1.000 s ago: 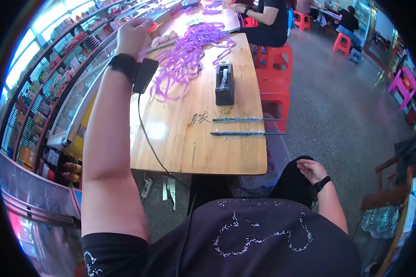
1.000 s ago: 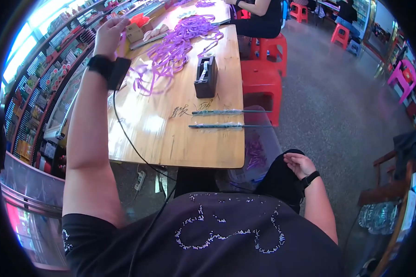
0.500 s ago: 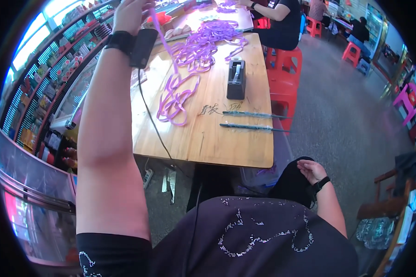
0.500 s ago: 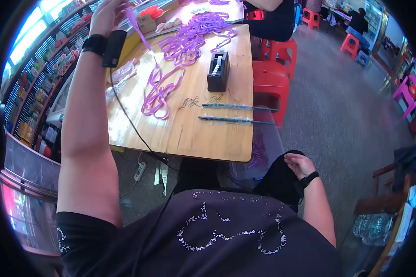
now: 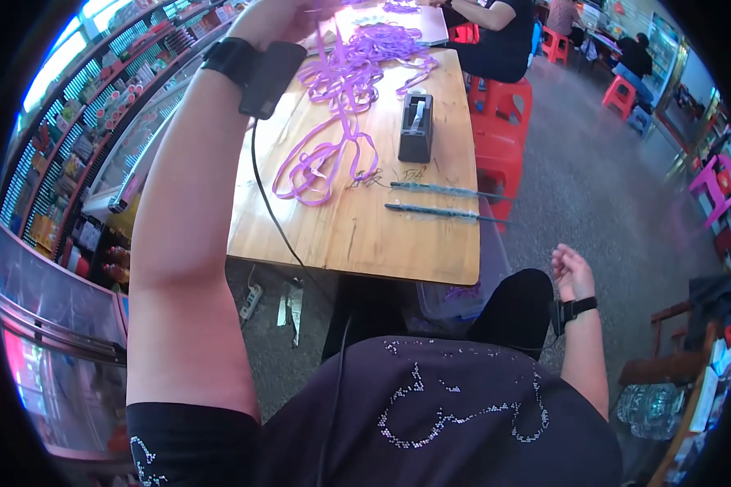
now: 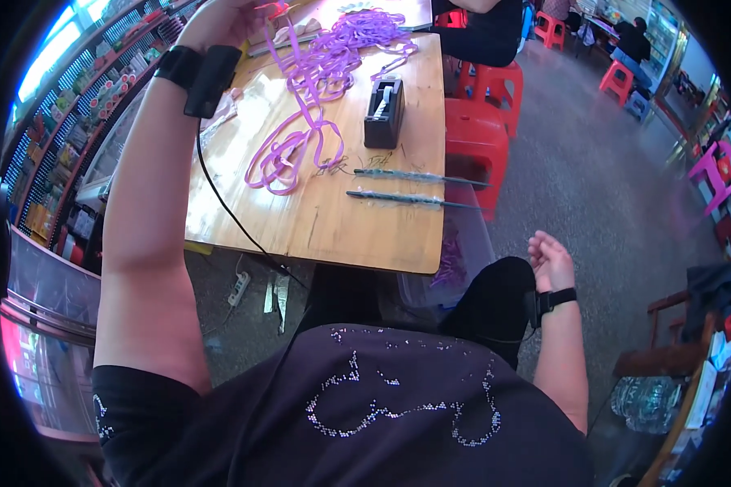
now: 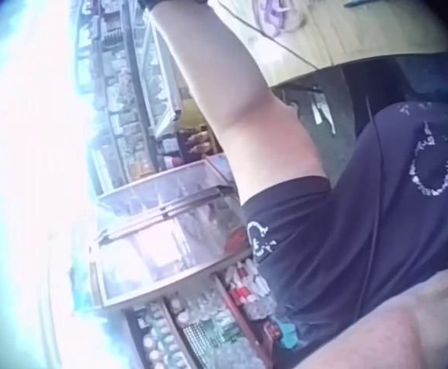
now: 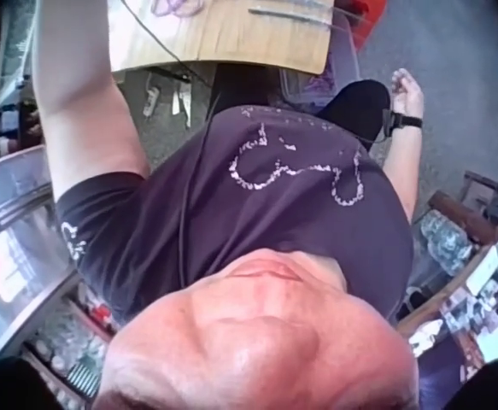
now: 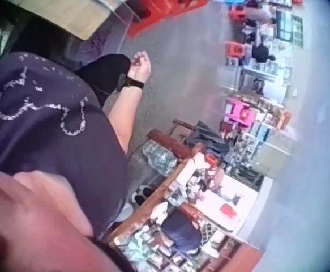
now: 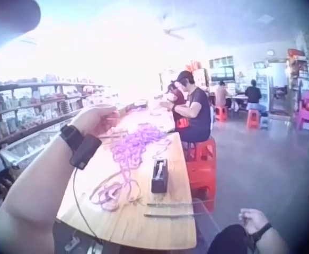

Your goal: The person wraps a purple ribbon around two sticks, secures it with tape from a dispenser, and then repeats the process with another ribbon.

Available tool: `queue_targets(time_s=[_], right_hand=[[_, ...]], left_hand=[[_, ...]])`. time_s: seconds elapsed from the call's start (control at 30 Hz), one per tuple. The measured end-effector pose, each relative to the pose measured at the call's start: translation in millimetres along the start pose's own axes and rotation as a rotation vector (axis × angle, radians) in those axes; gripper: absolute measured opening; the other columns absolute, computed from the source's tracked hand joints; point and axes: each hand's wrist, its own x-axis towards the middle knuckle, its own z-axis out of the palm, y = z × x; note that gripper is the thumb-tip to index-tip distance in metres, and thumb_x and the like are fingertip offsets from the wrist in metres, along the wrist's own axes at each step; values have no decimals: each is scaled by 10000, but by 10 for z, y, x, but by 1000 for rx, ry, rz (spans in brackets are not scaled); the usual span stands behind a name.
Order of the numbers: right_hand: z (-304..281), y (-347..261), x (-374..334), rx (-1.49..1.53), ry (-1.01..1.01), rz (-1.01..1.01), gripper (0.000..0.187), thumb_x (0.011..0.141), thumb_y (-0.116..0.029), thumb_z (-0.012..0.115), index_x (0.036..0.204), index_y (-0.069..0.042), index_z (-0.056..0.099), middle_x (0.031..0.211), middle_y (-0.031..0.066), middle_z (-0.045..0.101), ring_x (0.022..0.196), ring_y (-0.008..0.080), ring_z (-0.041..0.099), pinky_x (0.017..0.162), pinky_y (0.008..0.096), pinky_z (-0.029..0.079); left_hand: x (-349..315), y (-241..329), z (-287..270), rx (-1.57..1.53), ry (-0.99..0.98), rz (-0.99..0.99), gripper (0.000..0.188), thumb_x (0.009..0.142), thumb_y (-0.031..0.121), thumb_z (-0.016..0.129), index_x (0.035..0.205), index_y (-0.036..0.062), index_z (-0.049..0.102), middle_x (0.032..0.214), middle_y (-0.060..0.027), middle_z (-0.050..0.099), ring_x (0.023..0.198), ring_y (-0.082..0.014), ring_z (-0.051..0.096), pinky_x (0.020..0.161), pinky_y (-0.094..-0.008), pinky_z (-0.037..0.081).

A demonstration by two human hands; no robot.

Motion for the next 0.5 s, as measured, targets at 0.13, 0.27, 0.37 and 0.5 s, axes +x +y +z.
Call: queue_targets(time_s=[0.13, 0.27, 0.37, 0.5], right_hand=[[544, -462, -320, 6, -121, -168, 305, 865, -69, 498, 1164, -27, 540, 914, 63, 633, 748, 106, 583, 644, 217, 465], [1503, -717, -839, -193, -408, -339, 551, 847, -53, 536, 1358, -29, 330, 1188, 128, 542, 829, 114, 600, 684, 207, 453], [2112, -656, -998, -131, -588, -453, 676, 821, -65, 581, 1391, -23, 220, 1244, 143, 475, 860, 145, 602, 738, 228, 449], [2225, -473, -882, -252, -677, -402, 338, 850, -44, 547, 1179, 1, 485, 930, 64, 592, 773, 116, 586, 710, 236, 456]], left_hand=[[158, -466, 713, 833, 330, 287, 203, 869, 130, 570, 1056, 53, 553, 871, -55, 593, 768, -163, 610, 692, -243, 509], [274, -1181, 1379, 921, 426, 51, 144, 806, 146, 627, 907, 45, 640, 804, -1, 626, 701, -70, 574, 616, -209, 456], [226, -1518, 1733, 1051, 337, -26, 123, 798, 124, 660, 862, 23, 632, 718, 25, 583, 648, -24, 507, 583, -189, 419], [155, -1659, 1825, 1169, 255, -43, 140, 794, 143, 667, 864, 25, 636, 708, 10, 576, 617, -36, 489, 549, -205, 408]])
